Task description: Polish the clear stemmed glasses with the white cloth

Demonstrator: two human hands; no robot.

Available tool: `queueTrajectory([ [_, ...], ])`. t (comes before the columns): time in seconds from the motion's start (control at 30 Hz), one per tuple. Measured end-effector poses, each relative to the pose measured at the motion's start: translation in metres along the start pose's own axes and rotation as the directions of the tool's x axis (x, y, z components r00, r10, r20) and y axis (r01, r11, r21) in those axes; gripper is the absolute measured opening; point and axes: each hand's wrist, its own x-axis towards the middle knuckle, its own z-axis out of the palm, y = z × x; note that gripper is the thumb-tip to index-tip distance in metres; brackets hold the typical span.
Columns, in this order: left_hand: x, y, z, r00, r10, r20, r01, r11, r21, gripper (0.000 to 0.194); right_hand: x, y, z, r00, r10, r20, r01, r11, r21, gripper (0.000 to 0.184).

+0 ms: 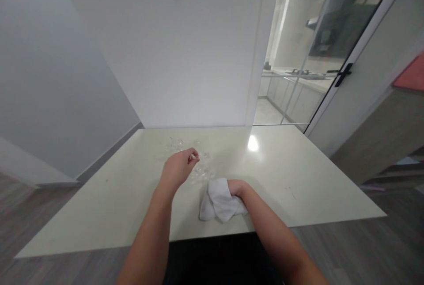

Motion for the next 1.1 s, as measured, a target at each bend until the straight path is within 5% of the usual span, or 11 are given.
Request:
queueTrajectory([
  [0.2,-0.026,-0.065,-0.015,0.979,-0.192,0.075,0.178,0.970,0.165,0.020,-0.001,0.001,-0.003,0.999,0.053,0.012,-0.053,0.998,-0.018,0.054],
  [0.47,-0.002,-0.109,-0.023,0.904,-0.424,0.060,0.399,0.885,0.238,0.026,-0.004,0.004,-0.001,0.990,0.107,-0.089,-0.101,0.992,0.070,0.053],
  [0.7,0.028,-0.116,-0.022,0.863,-0.501,0.061,0.469,0.842,0.267,0.034,-0.002,0.012,-0.002,0.989,0.118,-0.088,-0.108,0.989,0.104,0.046],
  [0.9,0.038,-0.108,-0.019,0.874,-0.483,0.046,0.455,0.848,0.272,0.041,-0.001,0.016,-0.003,0.989,0.109,-0.096,-0.093,0.983,0.155,0.043],
  [1.1,0.034,-0.105,-0.010,0.889,-0.457,-0.025,0.450,0.865,0.221,0.059,0.000,0.016,-0.004,0.988,0.116,-0.100,-0.098,0.981,0.170,0.059],
])
